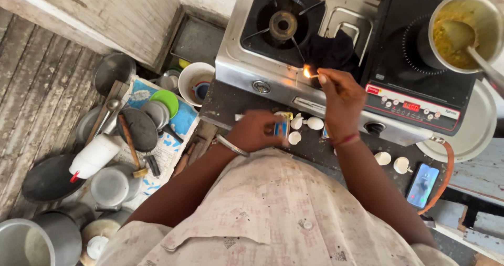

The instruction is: The person lights a gas stove with a match, places a small pot of yellow food on an induction cooktop, and stirs it with a spoon.

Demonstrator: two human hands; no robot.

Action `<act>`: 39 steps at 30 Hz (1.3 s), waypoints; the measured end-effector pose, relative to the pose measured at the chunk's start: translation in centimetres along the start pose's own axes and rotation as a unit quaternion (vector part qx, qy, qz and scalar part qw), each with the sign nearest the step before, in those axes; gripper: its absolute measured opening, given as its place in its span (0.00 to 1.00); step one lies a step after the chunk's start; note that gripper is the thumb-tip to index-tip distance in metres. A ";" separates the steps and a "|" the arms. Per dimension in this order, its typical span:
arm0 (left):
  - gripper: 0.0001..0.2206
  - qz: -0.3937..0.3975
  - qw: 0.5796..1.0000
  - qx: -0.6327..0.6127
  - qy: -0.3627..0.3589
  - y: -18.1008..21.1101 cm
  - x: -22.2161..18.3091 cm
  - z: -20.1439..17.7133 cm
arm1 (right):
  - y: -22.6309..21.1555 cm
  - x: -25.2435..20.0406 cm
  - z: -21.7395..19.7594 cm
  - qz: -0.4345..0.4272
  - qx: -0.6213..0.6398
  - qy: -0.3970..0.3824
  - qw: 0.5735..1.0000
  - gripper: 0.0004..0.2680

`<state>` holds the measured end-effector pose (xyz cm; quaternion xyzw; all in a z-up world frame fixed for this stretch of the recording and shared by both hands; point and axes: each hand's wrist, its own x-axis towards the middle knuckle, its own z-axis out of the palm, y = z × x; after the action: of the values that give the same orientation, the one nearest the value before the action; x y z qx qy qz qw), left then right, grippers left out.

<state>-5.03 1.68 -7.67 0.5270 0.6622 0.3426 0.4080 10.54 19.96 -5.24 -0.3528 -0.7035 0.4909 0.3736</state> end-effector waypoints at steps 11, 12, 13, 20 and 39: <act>0.21 0.205 0.923 0.321 0.057 -12.1 1.3 10.1 | 7.3 9.2 5.2 0.141 0.177 0.017 0.974 0.05; 0.20 0.248 0.898 0.341 0.124 -12.1 1.3 10.0 | 7.4 9.9 5.4 0.093 0.135 0.012 0.986 0.04; 0.20 0.245 0.899 0.341 0.125 -11.9 1.2 9.7 | 7.5 10.3 5.7 0.046 0.092 0.006 0.995 0.02; 0.14 0.166 0.961 0.138 0.173 -7.9 1.4 5.6 | 8.8 11.3 7.3 0.019 -0.048 0.023 0.998 0.02; 0.06 -0.125 0.905 0.382 0.139 -8.3 8.2 3.5 | 10.8 10.5 7.6 -0.006 0.015 0.026 1.000 0.03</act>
<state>-6.31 8.01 -17.98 0.5021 0.8530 0.0792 0.1185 0.35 28.68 -15.51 -0.3555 -0.6885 0.4896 0.3998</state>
